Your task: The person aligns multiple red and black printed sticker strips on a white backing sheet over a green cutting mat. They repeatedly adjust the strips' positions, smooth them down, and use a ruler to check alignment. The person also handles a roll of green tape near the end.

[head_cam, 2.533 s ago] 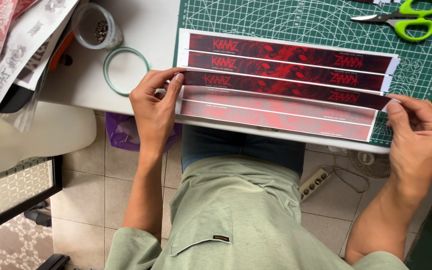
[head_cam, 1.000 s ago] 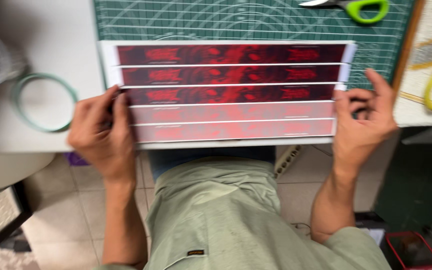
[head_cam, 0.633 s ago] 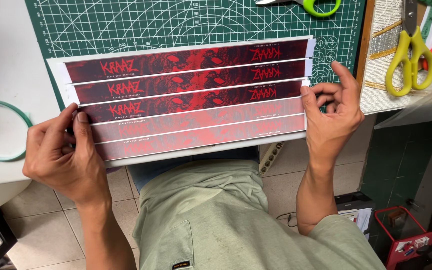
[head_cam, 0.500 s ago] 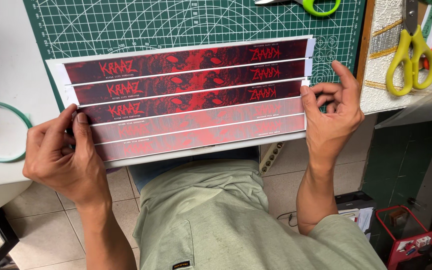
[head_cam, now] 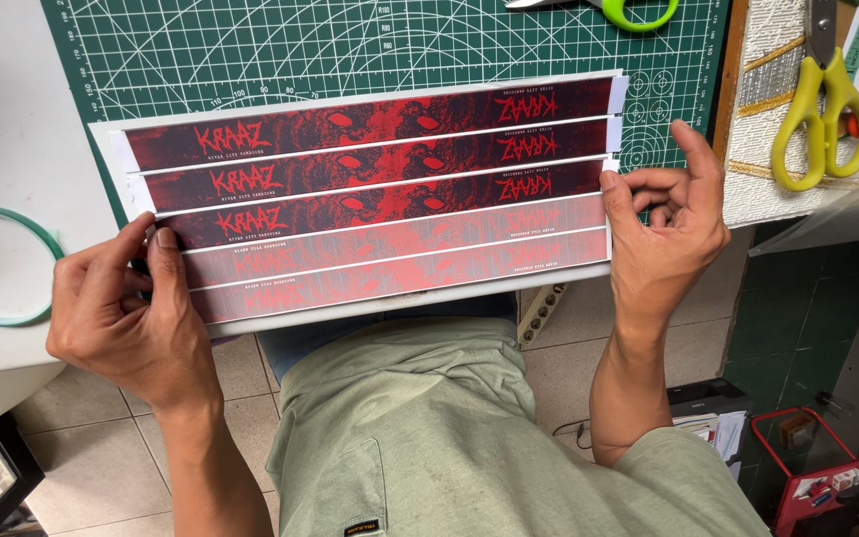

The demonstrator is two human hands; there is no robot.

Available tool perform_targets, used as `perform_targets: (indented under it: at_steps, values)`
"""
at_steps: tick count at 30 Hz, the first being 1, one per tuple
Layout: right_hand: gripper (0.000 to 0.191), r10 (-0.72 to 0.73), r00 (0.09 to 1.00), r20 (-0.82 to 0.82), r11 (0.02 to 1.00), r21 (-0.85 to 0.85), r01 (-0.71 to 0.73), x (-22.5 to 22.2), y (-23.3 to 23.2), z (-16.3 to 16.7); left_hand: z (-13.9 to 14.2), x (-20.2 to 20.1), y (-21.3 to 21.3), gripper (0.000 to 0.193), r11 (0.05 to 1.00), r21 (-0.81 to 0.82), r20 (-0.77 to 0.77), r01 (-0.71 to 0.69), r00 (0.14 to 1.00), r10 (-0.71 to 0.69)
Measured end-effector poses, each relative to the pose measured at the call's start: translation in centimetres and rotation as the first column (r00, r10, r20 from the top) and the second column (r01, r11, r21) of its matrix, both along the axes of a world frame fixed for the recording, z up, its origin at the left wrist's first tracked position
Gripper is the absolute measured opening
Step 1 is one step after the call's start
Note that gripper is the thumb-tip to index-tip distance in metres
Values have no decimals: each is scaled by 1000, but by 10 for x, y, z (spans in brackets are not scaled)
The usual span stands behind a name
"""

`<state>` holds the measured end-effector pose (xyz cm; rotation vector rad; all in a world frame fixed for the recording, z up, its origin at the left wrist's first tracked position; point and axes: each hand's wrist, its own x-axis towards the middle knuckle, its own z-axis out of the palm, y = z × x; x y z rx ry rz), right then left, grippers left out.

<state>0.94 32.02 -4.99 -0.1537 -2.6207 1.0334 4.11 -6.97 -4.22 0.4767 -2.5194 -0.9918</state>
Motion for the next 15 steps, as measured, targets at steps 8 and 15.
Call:
perform_targets:
  at_steps: [8, 15]
  values:
    - [52, -11, 1000, 17, 999, 42, 10, -1, -1, 3, 3, 1, 1, 14, 1000, -23, 1, 15, 1000, -15]
    - [52, -21, 1000, 24, 998, 66, 19, -1, -2, 2, 4, -4, 2, 14, 999, 46, 11, -15, 1000, 14]
